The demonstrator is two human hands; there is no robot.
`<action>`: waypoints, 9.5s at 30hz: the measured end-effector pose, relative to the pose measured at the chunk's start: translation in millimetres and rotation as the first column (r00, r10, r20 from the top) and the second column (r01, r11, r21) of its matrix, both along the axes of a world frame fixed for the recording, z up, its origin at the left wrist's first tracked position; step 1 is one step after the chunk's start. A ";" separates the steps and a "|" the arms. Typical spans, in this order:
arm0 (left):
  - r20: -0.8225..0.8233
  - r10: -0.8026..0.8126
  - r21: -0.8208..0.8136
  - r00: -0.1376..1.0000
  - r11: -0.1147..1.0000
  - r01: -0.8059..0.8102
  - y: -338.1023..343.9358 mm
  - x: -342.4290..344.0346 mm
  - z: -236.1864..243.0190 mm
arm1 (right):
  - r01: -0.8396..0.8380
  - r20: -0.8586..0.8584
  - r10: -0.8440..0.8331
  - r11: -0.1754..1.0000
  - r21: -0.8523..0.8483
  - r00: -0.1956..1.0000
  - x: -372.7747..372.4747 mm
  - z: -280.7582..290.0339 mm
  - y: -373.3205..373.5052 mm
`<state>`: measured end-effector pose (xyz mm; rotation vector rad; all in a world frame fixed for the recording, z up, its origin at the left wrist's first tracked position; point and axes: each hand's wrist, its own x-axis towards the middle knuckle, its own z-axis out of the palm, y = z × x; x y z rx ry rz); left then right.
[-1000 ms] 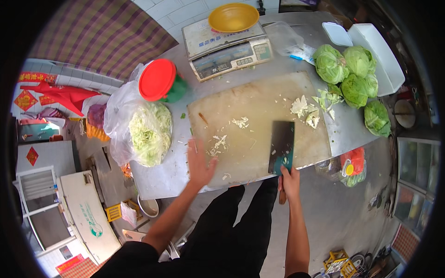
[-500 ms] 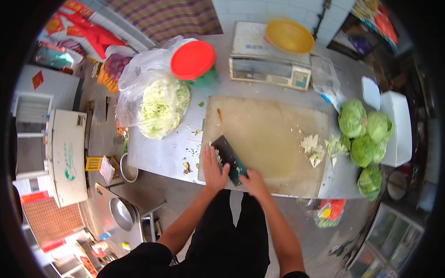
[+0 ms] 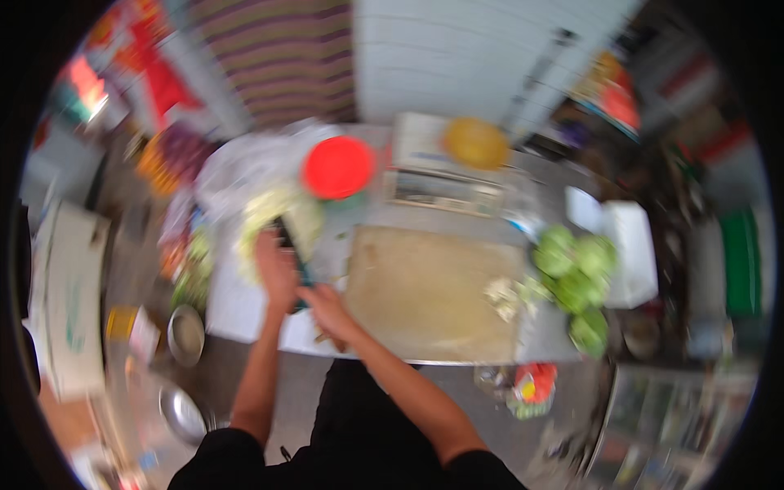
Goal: The person removes outer leaves from a cabbage, then uses a knife to cut and chop the cabbage into small pieces on a cutting board. The chopped cabbage is gathered and placed into a plastic bag.
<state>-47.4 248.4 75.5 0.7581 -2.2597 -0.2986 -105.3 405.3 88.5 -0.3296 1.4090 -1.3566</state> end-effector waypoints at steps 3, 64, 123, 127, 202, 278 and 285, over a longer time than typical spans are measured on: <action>-0.005 0.027 -0.106 1.000 0.994 -0.027 -102.1 -19.7 -19.0 | 0.118 -0.091 -0.119 0.993 -0.021 0.989 -13.8 14.1 -33.4; 0.264 -0.512 0.643 0.818 0.725 0.247 451.9 -141.6 -35.6 | 0.057 -0.790 0.373 0.888 0.455 0.487 -152.5 2.0 551.4; -0.685 0.673 0.638 0.279 0.369 0.676 126.5 407.2 88.7 | -0.123 0.365 0.189 0.973 -0.196 0.912 266.4 89.3 -118.1; -0.854 0.502 0.280 0.135 0.227 0.933 46.4 447.0 60.3 | -0.398 0.559 0.488 0.872 -0.285 0.670 269.5 101.2 -212.0; -0.858 0.494 -0.051 0.139 -0.351 0.935 -656.5 551.0 104.9 | 0.003 -0.006 -0.008 0.807 -0.590 1.000 413.6 189.9 -744.3; -0.764 0.480 0.609 0.431 0.315 0.728 -667.4 618.2 137.6 | -0.556 -0.459 0.394 0.775 -0.299 0.796 461.2 188.4 -791.9; -0.777 0.464 0.585 0.425 0.285 0.760 -662.0 611.3 146.6 | -0.574 -0.456 0.408 0.754 -0.319 0.791 441.4 197.5 -783.7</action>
